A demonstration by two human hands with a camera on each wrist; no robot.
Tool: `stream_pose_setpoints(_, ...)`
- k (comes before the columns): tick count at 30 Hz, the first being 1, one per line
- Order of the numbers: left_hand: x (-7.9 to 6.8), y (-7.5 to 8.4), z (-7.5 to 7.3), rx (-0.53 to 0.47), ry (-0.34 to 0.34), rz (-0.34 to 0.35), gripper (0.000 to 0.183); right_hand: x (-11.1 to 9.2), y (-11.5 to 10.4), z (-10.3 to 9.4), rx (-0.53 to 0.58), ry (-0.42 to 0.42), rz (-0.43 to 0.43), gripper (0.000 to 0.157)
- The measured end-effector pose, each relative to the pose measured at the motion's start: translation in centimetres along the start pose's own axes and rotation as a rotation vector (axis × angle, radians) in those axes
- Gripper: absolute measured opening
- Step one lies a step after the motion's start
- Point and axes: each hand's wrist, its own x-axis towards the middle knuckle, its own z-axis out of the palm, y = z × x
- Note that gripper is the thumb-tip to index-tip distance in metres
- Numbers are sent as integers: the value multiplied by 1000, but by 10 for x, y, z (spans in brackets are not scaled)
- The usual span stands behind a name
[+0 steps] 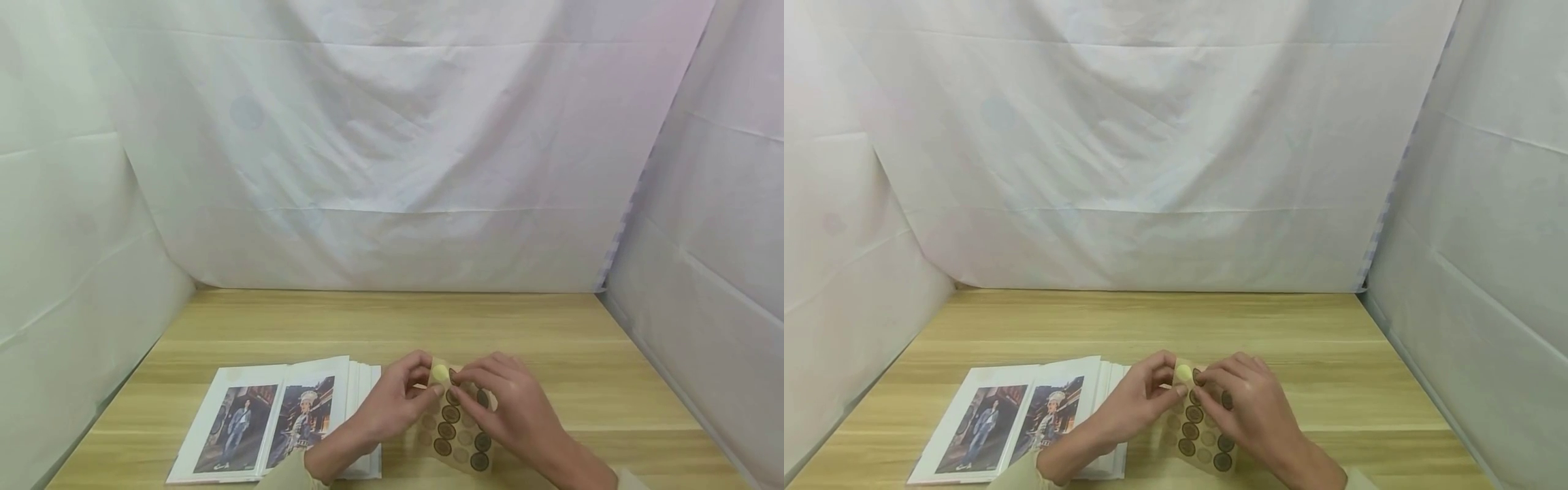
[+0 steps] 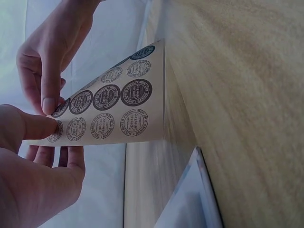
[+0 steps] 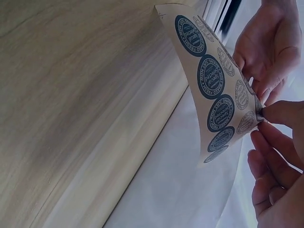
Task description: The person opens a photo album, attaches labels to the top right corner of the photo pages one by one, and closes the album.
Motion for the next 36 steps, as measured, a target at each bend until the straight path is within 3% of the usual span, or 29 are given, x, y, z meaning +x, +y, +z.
stream_pose_setpoints(7, 2, -2, -2, 19, -20, 51, 18, 2, -2, -1, 29, 27, -12, 19)
stream_pose_setpoints(19, 2, -2, -2, 35, -42, 72, 16, 8, -5, -8, 194, -44, 110, 30)
stream_pose_setpoints(28, 1, 0, -1, 45, -39, 60, 15, 10, -2, -10, 214, -80, 165, 29)
stream_pose_setpoints(36, 0, 1, 0, 34, -29, 62, 15, 10, 0, -9, 177, -72, 140, 25)
